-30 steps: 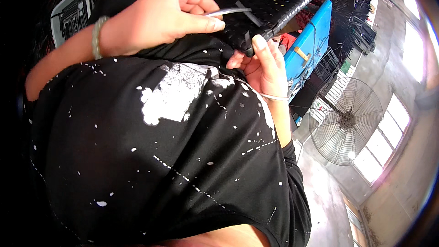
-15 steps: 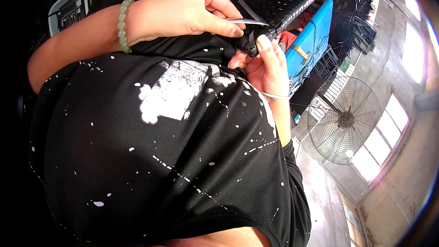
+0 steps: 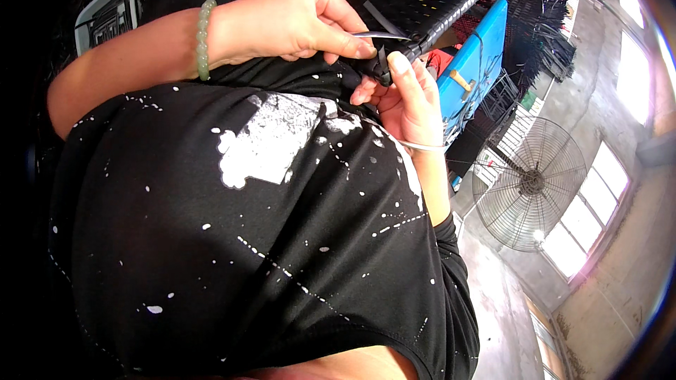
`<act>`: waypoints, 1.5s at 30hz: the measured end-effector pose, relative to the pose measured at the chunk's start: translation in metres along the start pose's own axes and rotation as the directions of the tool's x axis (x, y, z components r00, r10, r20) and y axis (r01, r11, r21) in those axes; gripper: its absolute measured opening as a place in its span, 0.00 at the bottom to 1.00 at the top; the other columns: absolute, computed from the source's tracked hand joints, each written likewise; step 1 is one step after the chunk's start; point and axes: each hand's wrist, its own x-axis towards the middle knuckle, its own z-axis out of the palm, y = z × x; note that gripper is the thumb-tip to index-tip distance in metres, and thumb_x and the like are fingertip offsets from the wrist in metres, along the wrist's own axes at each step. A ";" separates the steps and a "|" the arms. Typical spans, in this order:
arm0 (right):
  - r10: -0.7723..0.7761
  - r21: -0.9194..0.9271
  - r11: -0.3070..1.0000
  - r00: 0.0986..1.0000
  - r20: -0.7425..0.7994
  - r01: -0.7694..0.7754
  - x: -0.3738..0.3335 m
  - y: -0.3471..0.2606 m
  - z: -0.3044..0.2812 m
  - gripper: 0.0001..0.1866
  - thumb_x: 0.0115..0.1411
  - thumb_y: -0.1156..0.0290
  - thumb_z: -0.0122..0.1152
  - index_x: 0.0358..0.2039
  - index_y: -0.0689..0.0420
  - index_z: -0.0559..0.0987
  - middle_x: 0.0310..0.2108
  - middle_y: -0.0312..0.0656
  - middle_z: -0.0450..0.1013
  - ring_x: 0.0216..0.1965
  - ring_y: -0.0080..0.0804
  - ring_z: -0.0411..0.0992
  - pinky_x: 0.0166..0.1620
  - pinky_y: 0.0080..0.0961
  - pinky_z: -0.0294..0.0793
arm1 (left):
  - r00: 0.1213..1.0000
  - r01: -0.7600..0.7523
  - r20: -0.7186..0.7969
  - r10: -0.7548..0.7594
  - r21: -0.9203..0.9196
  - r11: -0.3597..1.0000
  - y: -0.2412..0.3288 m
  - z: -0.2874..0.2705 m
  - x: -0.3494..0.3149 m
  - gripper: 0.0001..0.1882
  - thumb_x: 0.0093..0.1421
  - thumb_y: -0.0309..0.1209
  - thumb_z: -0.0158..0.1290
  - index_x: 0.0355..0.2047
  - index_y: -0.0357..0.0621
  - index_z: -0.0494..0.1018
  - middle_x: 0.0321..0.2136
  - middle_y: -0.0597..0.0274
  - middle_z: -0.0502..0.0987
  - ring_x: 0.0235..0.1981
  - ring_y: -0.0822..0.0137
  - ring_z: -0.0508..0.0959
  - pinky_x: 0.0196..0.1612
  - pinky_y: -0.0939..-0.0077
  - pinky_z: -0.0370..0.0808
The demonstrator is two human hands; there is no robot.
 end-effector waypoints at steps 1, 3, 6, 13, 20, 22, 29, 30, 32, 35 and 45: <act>-0.009 0.004 1.000 0.996 -0.094 0.010 -0.016 -0.002 0.006 0.18 0.63 0.60 0.52 0.43 0.63 0.72 0.25 0.42 0.72 0.24 0.32 0.73 0.32 0.26 0.75 | 0.997 0.004 0.071 -0.004 0.003 1.000 0.005 0.002 0.001 0.12 0.54 0.35 0.60 0.35 0.40 0.80 0.16 0.72 0.72 0.14 0.85 0.63 0.17 0.89 0.55; 0.014 0.022 1.000 0.996 -0.088 -0.012 -0.010 -0.002 0.005 0.18 0.63 0.59 0.52 0.42 0.62 0.72 0.25 0.42 0.72 0.25 0.32 0.73 0.32 0.26 0.76 | 0.989 -0.140 -0.031 0.144 0.098 0.985 -0.006 0.005 0.006 0.12 0.54 0.35 0.60 0.35 0.39 0.79 0.17 0.71 0.72 0.16 0.83 0.65 0.19 0.88 0.58; -0.044 -0.165 0.986 0.993 -0.111 0.026 -0.011 -0.013 -0.002 0.15 0.64 0.59 0.50 0.35 0.60 0.72 0.20 0.41 0.71 0.16 0.30 0.70 0.21 0.24 0.72 | 0.964 -0.226 -0.076 0.254 0.264 0.937 -0.003 0.000 0.003 0.12 0.54 0.33 0.59 0.35 0.37 0.79 0.19 0.69 0.75 0.20 0.81 0.69 0.24 0.86 0.64; -0.392 -0.656 0.703 0.919 -0.035 0.275 -0.022 -0.065 -0.004 0.12 0.61 0.72 0.55 0.42 0.65 0.78 0.19 0.33 0.68 0.18 0.15 0.62 0.21 0.11 0.60 | 0.979 -0.168 -0.092 0.183 0.143 0.975 -0.012 -0.007 0.005 0.14 0.57 0.31 0.57 0.38 0.31 0.76 0.31 0.60 0.79 0.32 0.75 0.77 0.38 0.82 0.73; 0.013 -0.733 0.680 0.999 0.035 0.017 -0.009 -0.083 0.025 0.10 0.58 0.74 0.60 0.39 0.64 0.79 0.18 0.28 0.70 0.13 0.08 0.57 0.16 0.08 0.50 | 0.977 -0.174 -0.094 0.189 0.148 0.973 -0.016 -0.010 0.006 0.13 0.58 0.31 0.57 0.37 0.31 0.76 0.30 0.60 0.80 0.32 0.76 0.77 0.38 0.82 0.73; 0.039 -0.723 0.690 0.998 0.047 0.008 -0.005 -0.083 0.024 0.09 0.57 0.74 0.61 0.37 0.64 0.80 0.18 0.29 0.71 0.13 0.08 0.57 0.16 0.09 0.50 | 0.977 -0.183 -0.086 0.197 0.148 0.972 -0.018 -0.011 0.007 0.13 0.58 0.31 0.57 0.36 0.31 0.76 0.29 0.60 0.79 0.31 0.76 0.77 0.37 0.83 0.73; 0.134 -0.643 0.761 0.990 0.036 -0.080 -0.002 -0.090 0.025 0.02 0.55 0.78 0.62 0.28 0.61 0.78 0.21 0.31 0.73 0.15 0.09 0.61 0.17 0.08 0.54 | 0.980 -0.182 -0.048 0.192 0.153 0.971 -0.016 -0.015 0.003 0.12 0.57 0.31 0.57 0.36 0.32 0.76 0.27 0.62 0.79 0.28 0.77 0.76 0.34 0.83 0.72; 0.147 -0.620 0.779 0.989 0.035 -0.093 -0.003 -0.091 0.025 0.02 0.55 0.79 0.62 0.27 0.61 0.77 0.21 0.31 0.73 0.16 0.09 0.62 0.18 0.07 0.56 | 0.980 -0.183 -0.050 0.194 0.159 0.970 -0.017 -0.015 0.003 0.12 0.57 0.31 0.57 0.36 0.32 0.76 0.27 0.63 0.79 0.28 0.78 0.76 0.33 0.83 0.72; 0.100 -0.638 0.768 0.995 0.024 -0.062 -0.002 -0.086 0.030 0.03 0.55 0.80 0.61 0.27 0.61 0.76 0.23 0.32 0.73 0.20 0.10 0.66 0.23 0.07 0.61 | 0.979 -0.186 -0.057 0.198 0.172 0.968 -0.017 -0.015 0.004 0.12 0.57 0.31 0.57 0.35 0.32 0.77 0.26 0.64 0.79 0.27 0.78 0.75 0.32 0.83 0.71; 0.034 -0.690 0.723 0.999 0.011 -0.017 -0.003 -0.081 0.037 0.04 0.54 0.81 0.61 0.26 0.62 0.75 0.24 0.33 0.74 0.25 0.12 0.69 0.29 0.07 0.66 | 0.976 -0.201 -0.047 0.210 0.157 0.967 -0.019 -0.015 0.005 0.12 0.57 0.31 0.57 0.35 0.32 0.77 0.25 0.65 0.78 0.27 0.79 0.75 0.32 0.84 0.71; -0.350 -0.882 -0.022 0.823 0.448 0.471 -0.011 -0.072 0.051 0.08 0.47 0.81 0.67 0.30 0.60 0.79 0.25 0.34 0.73 0.19 0.14 0.68 0.20 0.12 0.63 | 0.976 -0.205 -0.032 0.215 0.190 0.960 -0.017 -0.017 0.002 0.12 0.57 0.32 0.56 0.33 0.33 0.77 0.22 0.68 0.76 0.23 0.81 0.72 0.28 0.84 0.68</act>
